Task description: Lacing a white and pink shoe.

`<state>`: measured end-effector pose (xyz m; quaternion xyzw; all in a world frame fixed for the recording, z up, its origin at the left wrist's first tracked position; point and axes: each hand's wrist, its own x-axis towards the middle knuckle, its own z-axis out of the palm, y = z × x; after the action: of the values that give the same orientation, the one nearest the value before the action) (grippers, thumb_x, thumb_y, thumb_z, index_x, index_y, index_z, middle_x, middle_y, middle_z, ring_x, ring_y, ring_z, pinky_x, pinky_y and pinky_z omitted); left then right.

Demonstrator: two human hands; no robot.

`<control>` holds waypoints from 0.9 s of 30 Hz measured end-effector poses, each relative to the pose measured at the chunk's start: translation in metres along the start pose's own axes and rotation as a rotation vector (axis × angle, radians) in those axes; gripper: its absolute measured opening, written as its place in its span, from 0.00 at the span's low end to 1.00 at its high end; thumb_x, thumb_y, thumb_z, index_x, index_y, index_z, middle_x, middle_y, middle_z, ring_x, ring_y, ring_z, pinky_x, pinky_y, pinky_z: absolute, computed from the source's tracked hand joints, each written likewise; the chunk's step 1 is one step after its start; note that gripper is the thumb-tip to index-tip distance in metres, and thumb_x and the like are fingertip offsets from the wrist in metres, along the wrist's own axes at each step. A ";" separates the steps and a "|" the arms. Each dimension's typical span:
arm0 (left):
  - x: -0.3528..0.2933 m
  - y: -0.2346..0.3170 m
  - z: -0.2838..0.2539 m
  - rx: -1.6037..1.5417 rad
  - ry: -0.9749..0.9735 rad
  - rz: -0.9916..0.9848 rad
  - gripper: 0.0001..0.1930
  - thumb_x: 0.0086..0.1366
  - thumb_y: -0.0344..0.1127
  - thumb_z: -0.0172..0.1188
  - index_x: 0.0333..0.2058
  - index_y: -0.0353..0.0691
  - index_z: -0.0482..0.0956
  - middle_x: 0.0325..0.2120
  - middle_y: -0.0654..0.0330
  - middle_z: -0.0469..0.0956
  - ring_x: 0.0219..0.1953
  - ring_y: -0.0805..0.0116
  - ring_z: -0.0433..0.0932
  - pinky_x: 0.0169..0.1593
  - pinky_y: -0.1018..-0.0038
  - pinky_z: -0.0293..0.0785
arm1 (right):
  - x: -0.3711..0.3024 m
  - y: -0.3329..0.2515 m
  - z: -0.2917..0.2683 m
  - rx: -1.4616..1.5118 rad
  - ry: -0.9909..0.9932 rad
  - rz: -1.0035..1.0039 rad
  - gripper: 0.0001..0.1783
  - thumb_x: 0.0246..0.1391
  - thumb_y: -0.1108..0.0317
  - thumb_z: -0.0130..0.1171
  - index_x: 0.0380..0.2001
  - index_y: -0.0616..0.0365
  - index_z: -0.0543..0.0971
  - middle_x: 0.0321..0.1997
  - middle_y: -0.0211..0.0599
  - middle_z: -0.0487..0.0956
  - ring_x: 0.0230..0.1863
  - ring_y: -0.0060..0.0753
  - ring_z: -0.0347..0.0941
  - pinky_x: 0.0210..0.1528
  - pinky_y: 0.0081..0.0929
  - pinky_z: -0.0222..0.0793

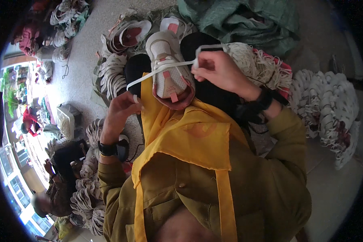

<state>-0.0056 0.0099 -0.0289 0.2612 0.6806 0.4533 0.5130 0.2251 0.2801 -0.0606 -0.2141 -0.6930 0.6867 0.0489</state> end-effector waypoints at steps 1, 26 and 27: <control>0.003 0.000 0.004 0.006 0.003 0.020 0.05 0.64 0.25 0.66 0.33 0.35 0.77 0.30 0.62 0.83 0.33 0.78 0.81 0.41 0.79 0.76 | 0.007 0.001 0.004 -0.101 0.030 -0.036 0.05 0.65 0.75 0.59 0.39 0.67 0.78 0.37 0.33 0.82 0.38 0.20 0.80 0.44 0.21 0.79; 0.035 0.005 0.032 -0.253 0.123 0.119 0.06 0.68 0.24 0.64 0.34 0.36 0.75 0.31 0.61 0.83 0.33 0.78 0.81 0.44 0.80 0.78 | 0.030 0.012 0.028 0.123 0.239 -0.173 0.03 0.61 0.78 0.63 0.37 0.67 0.81 0.36 0.34 0.85 0.39 0.21 0.83 0.44 0.20 0.82; 0.035 0.005 0.032 -0.263 0.124 0.116 0.06 0.68 0.23 0.64 0.34 0.36 0.75 0.30 0.61 0.83 0.33 0.78 0.81 0.45 0.79 0.78 | 0.030 0.013 0.029 0.108 0.251 -0.188 0.04 0.60 0.77 0.64 0.37 0.67 0.81 0.35 0.34 0.85 0.38 0.20 0.83 0.43 0.20 0.82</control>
<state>0.0119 0.0520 -0.0429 0.2023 0.6295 0.5826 0.4727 0.1910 0.2639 -0.0817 -0.2294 -0.6606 0.6831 0.2107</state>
